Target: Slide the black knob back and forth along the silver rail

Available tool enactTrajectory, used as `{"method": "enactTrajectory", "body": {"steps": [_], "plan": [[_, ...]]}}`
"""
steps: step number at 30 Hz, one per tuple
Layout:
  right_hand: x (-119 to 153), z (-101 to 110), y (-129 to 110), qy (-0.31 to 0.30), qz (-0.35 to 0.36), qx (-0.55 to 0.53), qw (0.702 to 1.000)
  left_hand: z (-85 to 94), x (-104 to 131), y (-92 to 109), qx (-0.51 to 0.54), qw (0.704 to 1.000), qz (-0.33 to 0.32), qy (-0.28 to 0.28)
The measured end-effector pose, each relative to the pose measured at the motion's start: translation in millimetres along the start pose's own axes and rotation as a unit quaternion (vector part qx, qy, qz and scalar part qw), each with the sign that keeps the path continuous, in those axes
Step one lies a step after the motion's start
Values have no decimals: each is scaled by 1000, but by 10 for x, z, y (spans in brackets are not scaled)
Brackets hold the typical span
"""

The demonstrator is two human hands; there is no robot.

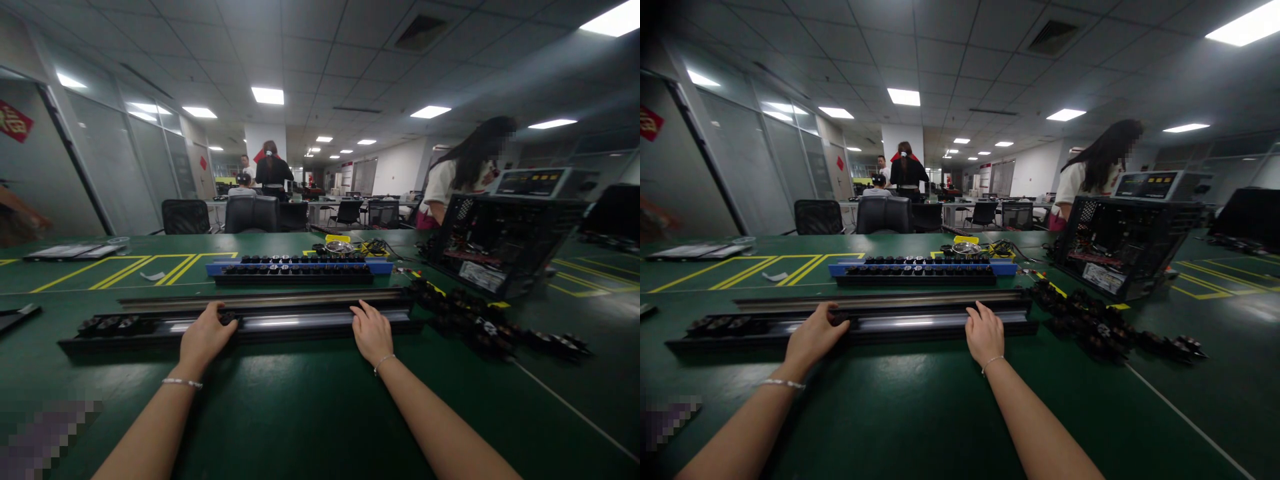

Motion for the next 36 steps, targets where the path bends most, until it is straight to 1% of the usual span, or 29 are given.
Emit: {"method": "enactTrajectory", "body": {"steps": [12,17,22,24,27,29,33,36], "plan": [[-5,-34,20,17,6,6,1000,-104,45,152,21,999,-30,-11],[2,-18,10,17,6,-1,1000,-144,45,186,39,998,-36,-22],[4,34,-48,36,2,-14,999,-164,55,228,52,997,-46,-35],[-2,64,-150,38,22,-31,999,-176,65,236,56,996,-47,-42],[-18,101,-398,25,51,-71,996,-189,75,244,68,995,-55,-41],[-34,115,-611,8,62,-104,993,-200,78,250,80,994,-59,-39],[-58,101,-1111,-46,110,-162,980,-224,85,272,105,991,-70,-42],[-76,57,-1426,-86,114,-187,972,-256,97,298,134,986,-88,-54]]}}
Point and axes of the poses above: each hand's wrist, its own x-axis away from the middle knuckle, its own z-axis out of the back of the hand, y = z × x, the point moved 5 cm from there along -x, towards the middle knuckle, and after that the axes turned 7 degrees about x, right-handed, at the moved point
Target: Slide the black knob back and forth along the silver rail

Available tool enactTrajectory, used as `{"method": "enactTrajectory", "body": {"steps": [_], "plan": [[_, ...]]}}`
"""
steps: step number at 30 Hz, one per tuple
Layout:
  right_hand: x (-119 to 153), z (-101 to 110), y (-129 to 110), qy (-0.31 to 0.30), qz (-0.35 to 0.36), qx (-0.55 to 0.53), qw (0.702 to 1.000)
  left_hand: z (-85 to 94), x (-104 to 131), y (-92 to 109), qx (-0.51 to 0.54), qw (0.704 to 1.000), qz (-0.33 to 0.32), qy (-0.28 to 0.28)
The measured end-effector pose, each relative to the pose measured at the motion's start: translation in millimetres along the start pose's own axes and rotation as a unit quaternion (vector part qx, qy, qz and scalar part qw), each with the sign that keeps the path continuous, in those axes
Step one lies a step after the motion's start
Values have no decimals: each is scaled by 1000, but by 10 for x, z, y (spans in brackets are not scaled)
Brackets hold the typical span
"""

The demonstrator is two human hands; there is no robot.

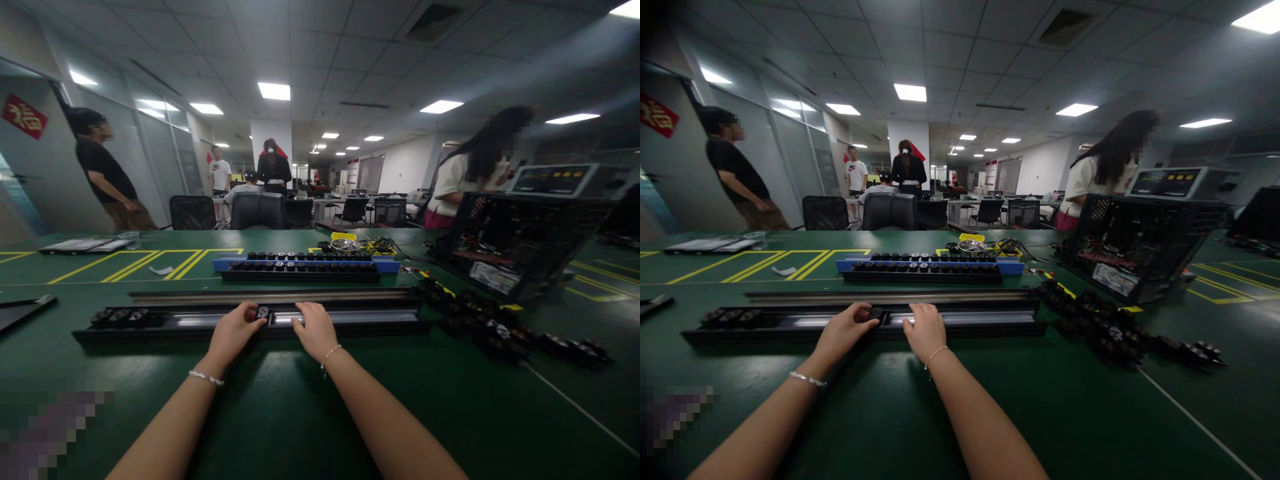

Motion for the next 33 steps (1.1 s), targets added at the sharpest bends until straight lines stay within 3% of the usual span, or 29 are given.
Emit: {"method": "enactTrajectory", "body": {"steps": [5,10,15,22,27,33], "plan": [[-128,-194,-282,-45,-36,-3,998,-57,21,44,39,997,-56,-23],[-192,-289,-411,-69,-67,17,995,-68,45,57,61,994,-73,-50],[-199,-298,-434,-63,-77,20,995,-65,52,38,44,995,-65,-57],[-195,-307,-448,-52,-83,19,995,-20,34,45,-74,988,-139,13],[-192,-317,-466,-43,-95,17,994,-58,26,4,-109,980,-167,-2],[-162,-275,-425,-28,-113,19,993,-87,4,-39,-106,983,-149,-18]]}}
Point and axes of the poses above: each hand's wrist, its own x-axis away from the middle knuckle, its own z-axis out of the back of the hand, y = z × x, the point moved 5 cm from there along -x, towards the middle knuckle, and after that the axes turned 7 degrees about x, right-handed, at the moved point
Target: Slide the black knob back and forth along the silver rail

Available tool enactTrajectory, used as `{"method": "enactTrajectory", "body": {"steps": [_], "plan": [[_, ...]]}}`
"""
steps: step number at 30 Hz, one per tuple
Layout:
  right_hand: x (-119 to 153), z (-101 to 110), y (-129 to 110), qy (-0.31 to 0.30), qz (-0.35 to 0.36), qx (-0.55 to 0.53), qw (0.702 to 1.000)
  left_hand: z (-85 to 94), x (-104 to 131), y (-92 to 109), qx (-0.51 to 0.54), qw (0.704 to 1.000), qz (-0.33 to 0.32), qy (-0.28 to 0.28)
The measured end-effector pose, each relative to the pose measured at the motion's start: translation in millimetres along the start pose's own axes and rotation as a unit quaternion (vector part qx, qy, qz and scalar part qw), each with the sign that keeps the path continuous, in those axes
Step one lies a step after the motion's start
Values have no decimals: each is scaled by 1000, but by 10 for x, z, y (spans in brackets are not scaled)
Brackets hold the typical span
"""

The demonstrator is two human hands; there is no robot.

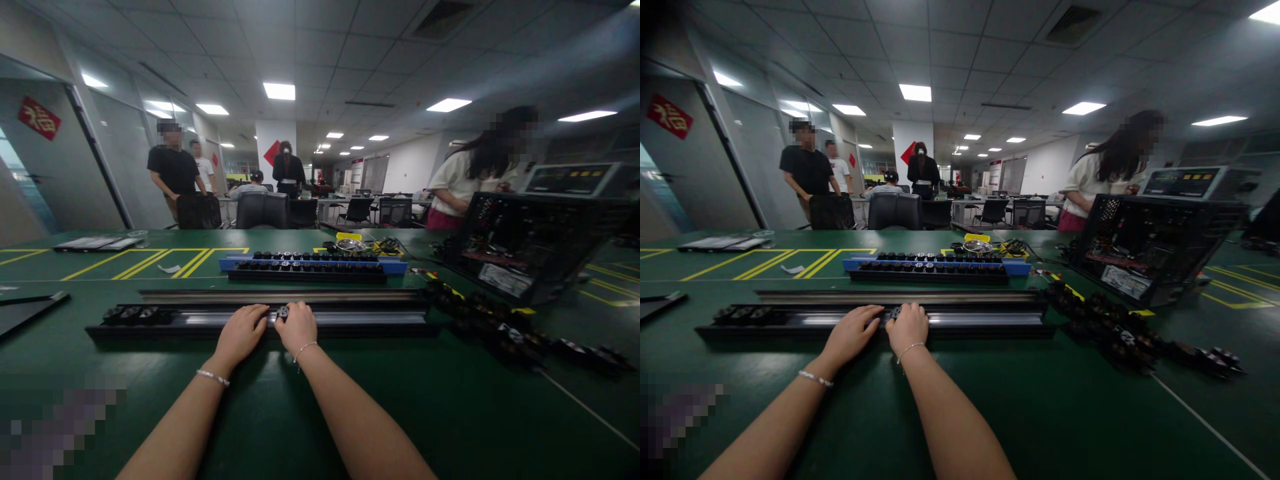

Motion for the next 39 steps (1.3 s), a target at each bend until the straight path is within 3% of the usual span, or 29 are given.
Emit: {"method": "enactTrajectory", "body": {"steps": [39], "plan": [[83,494,1105,59,-88,79,991,-2,8,-13,-40,999,-25,17]]}}
Point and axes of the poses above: each hand's wrist, its own x-axis away from the middle knuckle, its own z-axis out of the back of the hand, y = z × x, the point moved 5 cm from there along -x, towards the middle knuckle, and after that the axes turned 7 degrees about x, right-handed, at the moved point
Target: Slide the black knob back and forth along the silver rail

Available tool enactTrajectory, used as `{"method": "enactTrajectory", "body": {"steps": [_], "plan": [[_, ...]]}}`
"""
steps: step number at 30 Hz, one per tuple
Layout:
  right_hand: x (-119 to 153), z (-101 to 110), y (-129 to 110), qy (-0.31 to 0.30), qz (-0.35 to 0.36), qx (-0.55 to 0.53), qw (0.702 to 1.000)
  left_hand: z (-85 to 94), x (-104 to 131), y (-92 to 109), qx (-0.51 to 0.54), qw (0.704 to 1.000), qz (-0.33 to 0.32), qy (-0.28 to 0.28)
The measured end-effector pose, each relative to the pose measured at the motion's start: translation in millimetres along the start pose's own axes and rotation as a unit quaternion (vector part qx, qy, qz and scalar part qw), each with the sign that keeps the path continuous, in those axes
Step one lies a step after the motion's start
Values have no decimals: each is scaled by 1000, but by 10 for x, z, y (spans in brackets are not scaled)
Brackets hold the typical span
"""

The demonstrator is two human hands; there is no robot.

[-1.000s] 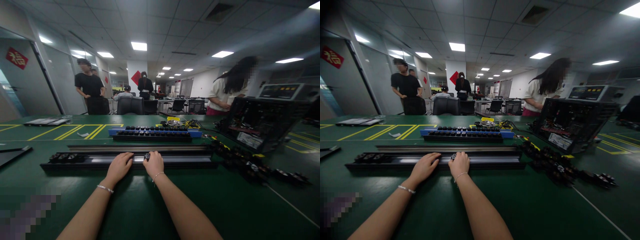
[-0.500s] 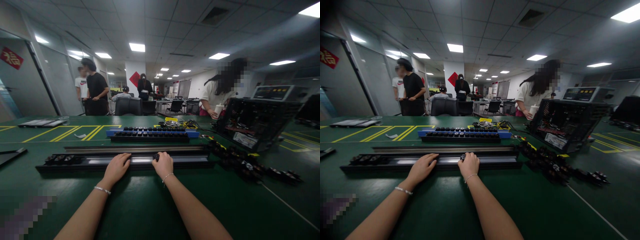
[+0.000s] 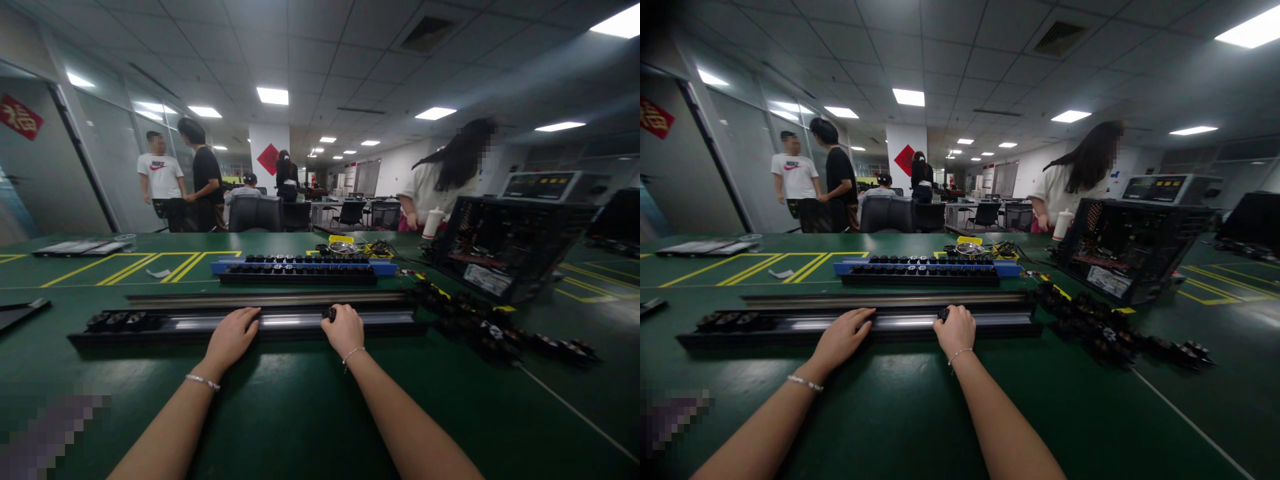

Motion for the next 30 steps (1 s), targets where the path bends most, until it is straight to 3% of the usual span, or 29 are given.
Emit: {"method": "enactTrajectory", "body": {"steps": [16,30], "plan": [[-164,183,789,10,-66,47,997,-2,2,-18,10,1000,3,8],[-199,268,1036,13,-97,70,993,-9,-3,-37,-2,1000,14,-4]]}}
Point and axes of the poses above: each hand's wrist, its own x-axis away from the middle knuckle, its own z-axis out of the back of the hand, y = z × x, the point moved 5 cm from there along -x, towards the middle knuckle, and after that the axes turned 7 degrees about x, right-handed, at the moved point
